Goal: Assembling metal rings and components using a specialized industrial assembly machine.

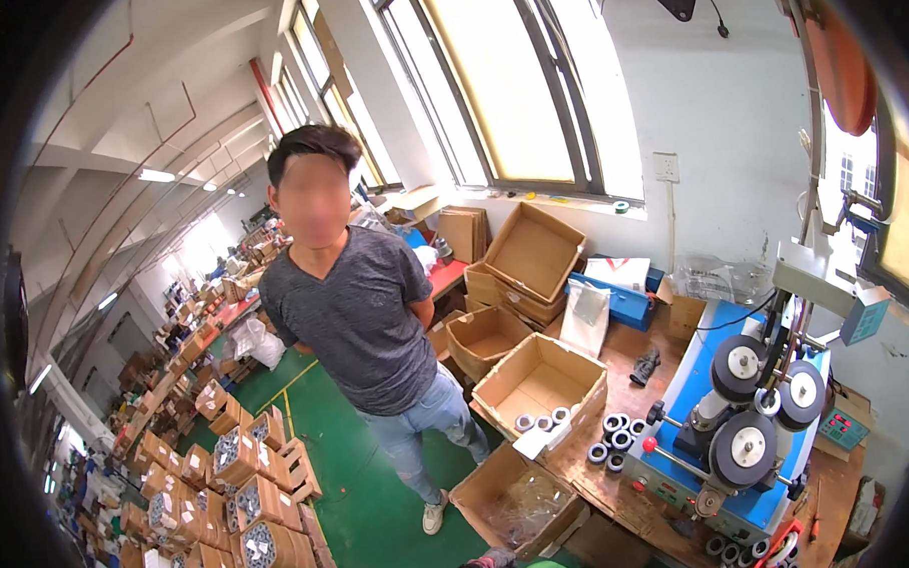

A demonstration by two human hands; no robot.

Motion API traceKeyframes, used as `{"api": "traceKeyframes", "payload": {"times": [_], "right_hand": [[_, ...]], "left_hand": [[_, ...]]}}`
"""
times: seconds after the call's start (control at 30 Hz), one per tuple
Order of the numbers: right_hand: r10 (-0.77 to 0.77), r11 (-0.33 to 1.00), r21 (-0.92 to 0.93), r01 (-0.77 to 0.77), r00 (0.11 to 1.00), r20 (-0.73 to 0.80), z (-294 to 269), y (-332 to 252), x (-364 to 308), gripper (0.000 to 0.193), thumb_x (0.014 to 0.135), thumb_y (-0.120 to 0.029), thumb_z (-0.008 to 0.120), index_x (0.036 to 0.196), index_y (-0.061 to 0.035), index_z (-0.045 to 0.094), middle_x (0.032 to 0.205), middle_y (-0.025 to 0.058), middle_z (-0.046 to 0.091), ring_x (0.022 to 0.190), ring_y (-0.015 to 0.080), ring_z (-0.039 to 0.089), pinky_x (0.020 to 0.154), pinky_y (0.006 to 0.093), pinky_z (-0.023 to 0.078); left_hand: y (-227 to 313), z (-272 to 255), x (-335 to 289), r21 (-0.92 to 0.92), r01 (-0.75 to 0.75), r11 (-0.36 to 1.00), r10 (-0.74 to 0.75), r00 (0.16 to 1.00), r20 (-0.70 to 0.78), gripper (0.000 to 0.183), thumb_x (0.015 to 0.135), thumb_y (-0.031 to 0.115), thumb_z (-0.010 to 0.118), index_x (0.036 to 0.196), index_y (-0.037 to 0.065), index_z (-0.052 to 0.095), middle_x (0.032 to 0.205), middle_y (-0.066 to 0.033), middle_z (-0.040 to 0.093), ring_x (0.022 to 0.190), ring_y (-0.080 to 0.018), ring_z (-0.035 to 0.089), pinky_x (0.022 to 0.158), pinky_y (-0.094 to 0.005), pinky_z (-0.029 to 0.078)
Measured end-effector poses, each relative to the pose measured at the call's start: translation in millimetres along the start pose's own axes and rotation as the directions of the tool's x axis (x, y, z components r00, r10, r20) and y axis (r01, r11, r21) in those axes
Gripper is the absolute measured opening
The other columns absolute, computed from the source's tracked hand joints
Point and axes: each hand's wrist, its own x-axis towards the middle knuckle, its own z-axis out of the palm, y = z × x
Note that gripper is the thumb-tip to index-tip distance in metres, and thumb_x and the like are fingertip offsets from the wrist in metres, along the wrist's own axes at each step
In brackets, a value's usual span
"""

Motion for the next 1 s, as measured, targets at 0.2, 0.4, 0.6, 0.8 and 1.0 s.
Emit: {"api": "traceKeyframes", "payload": {"times": [0.2, 0.4, 0.6, 0.8, 1.0], "right_hand": [[0.147, 0.978, 0.126, -0.168, 0.976, 0.162, 43, 19, 11, 0.029, 0.074, -0.025, 0.06, 0.091, -0.0021, 0.058, 0.087, 0.0116, 0.06, 0.079, 0.0239, 0.056, 0.069, 0.0343, 0.045], [0.251, 0.906, 0.258, -0.335, 0.917, 0.309, 102, 48, 29, 0.03, 0.071, -0.021, 0.064, 0.093, -0.0012, 0.058, 0.089, 0.0118, 0.062, 0.079, 0.0241, 0.057, 0.07, 0.0343, 0.045], [0.175, 0.764, 0.48, -0.431, 0.854, 0.489, 111, 56, 19, 0.026, 0.071, -0.012, 0.065, 0.092, 0.0002, 0.058, 0.085, 0.009, 0.061, 0.075, 0.0199, 0.054, 0.067, 0.0334, 0.045], [0.05, 0.978, 0.148, -0.148, 0.851, 0.523, 70, 52, -12, 0.028, 0.077, -0.016, 0.054, 0.103, -0.0057, 0.054, 0.108, 0.0164, 0.055, 0.104, 0.0307, 0.05, 0.089, 0.0403, 0.038], [0.209, 0.873, 0.306, -0.379, 0.86, 0.466, -23, -41, 26, 0.038, 0.077, -0.034, 0.057, 0.1, -0.0036, 0.059, 0.099, 0.018, 0.059, 0.097, 0.0307, 0.054, 0.085, 0.0363, 0.042]], "left_hand": [[-26, -5, 1, 0.289, -0.083, 0.954, 0.097, 0.995, -0.034, 0.035, 0.077, 0.04, 0.049, 0.088, 0.011, 0.066, 0.086, -0.0075, 0.064, 0.078, -0.0234, 0.06, 0.069, -0.0335, 0.046], [-5, 5, -13, 0.109, 0.05, 0.993, -0.051, 0.999, 0.01, 0.025, 0.072, 0.033, 0.057, 0.081, 0.011, 0.067, 0.076, -0.0069, 0.064, 0.064, -0.0188, 0.061, 0.06, -0.033, 0.047], [38, 21, -30, 0.381, -0.231, 0.895, 0.239, 0.971, 0.029, 0.029, 0.075, 0.032, 0.051, 0.082, 0.006, 0.063, 0.07, -0.0081, 0.062, 0.063, -0.0196, 0.059, 0.06, -0.032, 0.046], [69, 27, 1, 0.205, -0.167, 0.964, 0.139, 0.979, 0.146, 0.022, 0.074, 0.025, 0.052, 0.078, 0.006, 0.063, 0.065, -0.0063, 0.061, 0.054, -0.0163, 0.056, 0.052, -0.0301, 0.044], [59, 0, 20, -0.87, 0.171, 0.463, -0.143, 0.983, 0.118, 0.022, 0.075, 0.021, 0.054, 0.09, 0.006, 0.058, 0.072, -0.0075, 0.059, 0.057, -0.0179, 0.056, 0.053, -0.0316, 0.047]]}}
